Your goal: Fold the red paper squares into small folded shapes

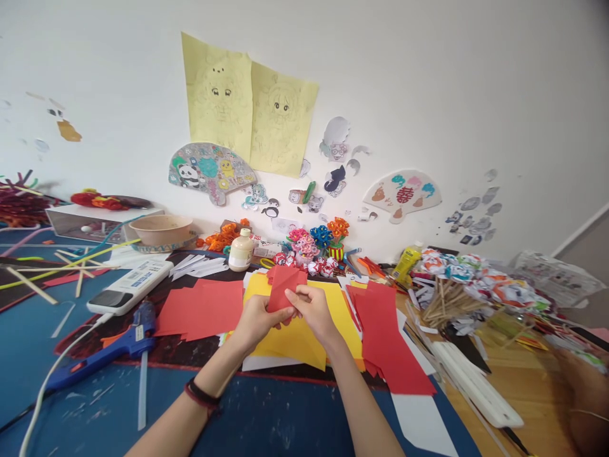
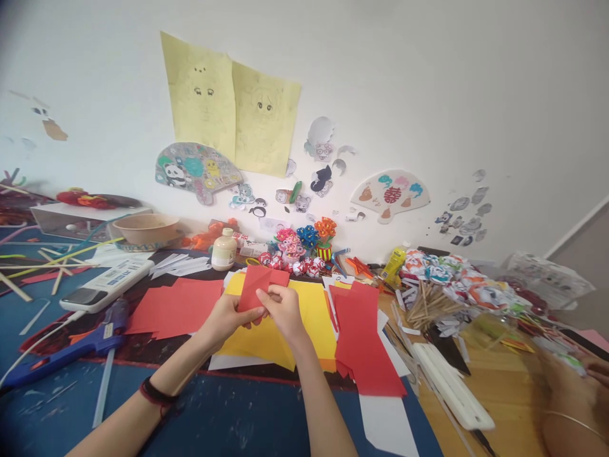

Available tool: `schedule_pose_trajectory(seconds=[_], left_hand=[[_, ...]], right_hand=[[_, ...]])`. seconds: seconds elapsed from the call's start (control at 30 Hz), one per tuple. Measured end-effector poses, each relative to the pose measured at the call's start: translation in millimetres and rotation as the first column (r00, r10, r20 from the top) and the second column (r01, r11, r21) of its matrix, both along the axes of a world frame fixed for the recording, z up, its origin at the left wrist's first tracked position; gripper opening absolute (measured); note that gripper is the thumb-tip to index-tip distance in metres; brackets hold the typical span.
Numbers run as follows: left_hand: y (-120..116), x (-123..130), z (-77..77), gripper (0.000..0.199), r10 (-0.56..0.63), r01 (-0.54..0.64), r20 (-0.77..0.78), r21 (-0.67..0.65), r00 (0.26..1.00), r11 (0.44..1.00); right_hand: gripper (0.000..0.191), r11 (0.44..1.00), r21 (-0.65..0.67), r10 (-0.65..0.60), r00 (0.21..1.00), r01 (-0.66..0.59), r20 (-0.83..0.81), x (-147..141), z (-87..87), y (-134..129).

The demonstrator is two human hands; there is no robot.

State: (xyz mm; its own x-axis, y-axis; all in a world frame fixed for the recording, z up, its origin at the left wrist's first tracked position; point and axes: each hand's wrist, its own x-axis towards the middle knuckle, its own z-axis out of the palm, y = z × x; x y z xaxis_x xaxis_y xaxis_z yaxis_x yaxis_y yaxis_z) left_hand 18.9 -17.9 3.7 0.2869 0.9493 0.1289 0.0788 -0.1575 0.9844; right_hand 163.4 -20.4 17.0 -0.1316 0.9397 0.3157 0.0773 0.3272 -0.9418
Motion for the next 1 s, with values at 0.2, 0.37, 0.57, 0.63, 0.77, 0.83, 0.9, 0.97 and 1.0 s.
schedule_pose_trajectory(seconds=[0.2,0.37,0.57,0.63,0.77,0.83,0.9,0.97,1.0], left_hand=[[-0.3,-0.1,0.5,0.033,0.033,-0.033,-0.05,0.001,0.998,0.999],[0.3,1.1,-1.3,0.036,0.029,-0.03,-0.086,-0.005,0.996,1.0],[0.4,0.2,1.1,0.038,-0.024,0.023,-0.061,-0.015,0.998,1.0],[0.3,-1.7,3.9,0.039,-0.071,0.071,-0.051,-0.002,0.996,0.997],[-0.3,-3.6,7.2,0.037,-0.125,0.126,-0.03,0.016,0.992,0.992],[-0.6,-2.7,6.2,0.038,-0.134,0.135,-0.028,0.029,0.991,0.99],[-0.6,-0.9,3.9,0.038,-0.134,0.136,-0.056,0.05,0.989,0.989],[-0.1,0.9,1.4,0.038,-0.126,0.135,-0.102,0.09,0.987,0.987],[0.3,1.7,0.4,0.037,-0.118,0.132,-0.126,0.113,0.985,0.985]], right_hand=[[0.036,1.0,-0.016,0.016,1.0,-0.016,0.007,0.8,-0.7,1.8],[0.04,1.0,-0.018,-0.005,1.0,0.005,0.027,2.5,-2.9,2.8],[0.044,0.998,0.029,-0.052,0.997,0.05,0.057,5.1,-5.0,3.2],[0.043,0.998,0.036,-0.06,0.996,0.058,0.066,6.5,-4.9,3.5],[0.044,0.998,0.041,-0.048,0.998,0.047,0.04,7.1,-4.3,4.0],[0.044,0.994,0.071,-0.082,0.996,0.08,0.019,6.4,-3.3,4.1],[0.042,0.984,0.113,-0.14,0.99,0.139,-0.001,5.6,-1.4,3.6],[0.039,0.969,0.15,-0.196,0.98,0.197,-0.02,5.1,0.9,2.4],[0.038,0.96,0.168,-0.222,0.975,0.224,-0.028,5.0,2.1,1.6]])
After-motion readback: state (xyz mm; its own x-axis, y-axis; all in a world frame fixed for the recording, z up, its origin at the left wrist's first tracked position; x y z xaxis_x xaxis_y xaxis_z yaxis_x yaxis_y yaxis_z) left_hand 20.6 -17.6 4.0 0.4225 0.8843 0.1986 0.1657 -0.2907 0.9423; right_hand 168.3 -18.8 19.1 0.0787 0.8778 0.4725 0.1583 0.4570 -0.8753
